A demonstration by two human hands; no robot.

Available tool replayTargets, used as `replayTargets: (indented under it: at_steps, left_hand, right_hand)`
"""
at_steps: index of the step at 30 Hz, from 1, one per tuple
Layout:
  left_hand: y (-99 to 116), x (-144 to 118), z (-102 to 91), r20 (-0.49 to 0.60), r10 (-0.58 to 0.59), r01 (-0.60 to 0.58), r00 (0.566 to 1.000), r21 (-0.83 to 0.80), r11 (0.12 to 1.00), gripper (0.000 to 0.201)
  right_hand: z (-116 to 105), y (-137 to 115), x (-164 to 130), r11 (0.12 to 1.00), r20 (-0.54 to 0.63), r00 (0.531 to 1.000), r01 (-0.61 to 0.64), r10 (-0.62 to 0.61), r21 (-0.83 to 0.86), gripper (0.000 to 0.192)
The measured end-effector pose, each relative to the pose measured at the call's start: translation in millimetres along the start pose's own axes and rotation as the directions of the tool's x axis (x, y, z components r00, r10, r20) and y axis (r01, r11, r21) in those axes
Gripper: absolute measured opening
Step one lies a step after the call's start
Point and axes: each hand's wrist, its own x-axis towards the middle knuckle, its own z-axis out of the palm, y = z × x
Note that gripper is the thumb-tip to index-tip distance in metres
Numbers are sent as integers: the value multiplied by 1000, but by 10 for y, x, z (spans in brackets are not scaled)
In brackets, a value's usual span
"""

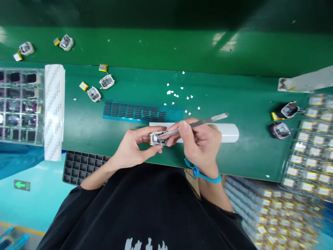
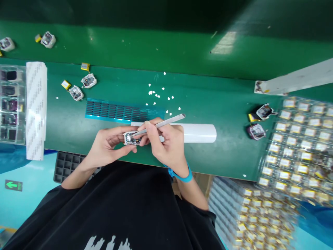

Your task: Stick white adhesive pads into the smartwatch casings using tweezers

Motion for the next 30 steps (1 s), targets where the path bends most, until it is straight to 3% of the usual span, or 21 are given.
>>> replayTargets:
  at_steps: [5,11,14,16,17,20,22,26,30]
  left_hand:
    - [-39,-1,-15,-8,10,-9,1000,27,1000,35]
    - [-105,17,-59,-19,-17,19,1000,88,996,32]
    - [-54,30,-135,7,-4,3,1000,166,986,31]
    - [0,66,-209,4,42,-42,999,265,963,29]
    - [23,98,-248,3,78,-75,997,333,940,27]
    - [40,242,-348,49,172,-169,984,565,808,23]
    - [-4,355,-392,151,201,-251,968,658,710,24]
    - [-162,508,-433,363,193,-409,912,754,513,29]
    - [-259,521,-430,471,184,-505,863,819,271,34]
  right_hand:
    - [-1,19,-24,995,9,999,31,-30,-99,33]
    - [-38,106,-72,961,100,979,192,-175,-201,28]
    - [-188,128,-42,951,1,972,230,-235,-206,29]
    - [-306,157,34,931,-64,972,197,-227,-308,25]
    - [-355,186,86,906,-34,975,190,-218,-377,22]
    - [-421,332,248,829,188,967,243,-169,-504,19]
    - [-413,445,322,819,246,957,265,-156,-510,20]
    - [-388,573,356,868,242,961,231,-134,-439,21]
    - [-398,595,330,909,220,968,197,-121,-367,20]
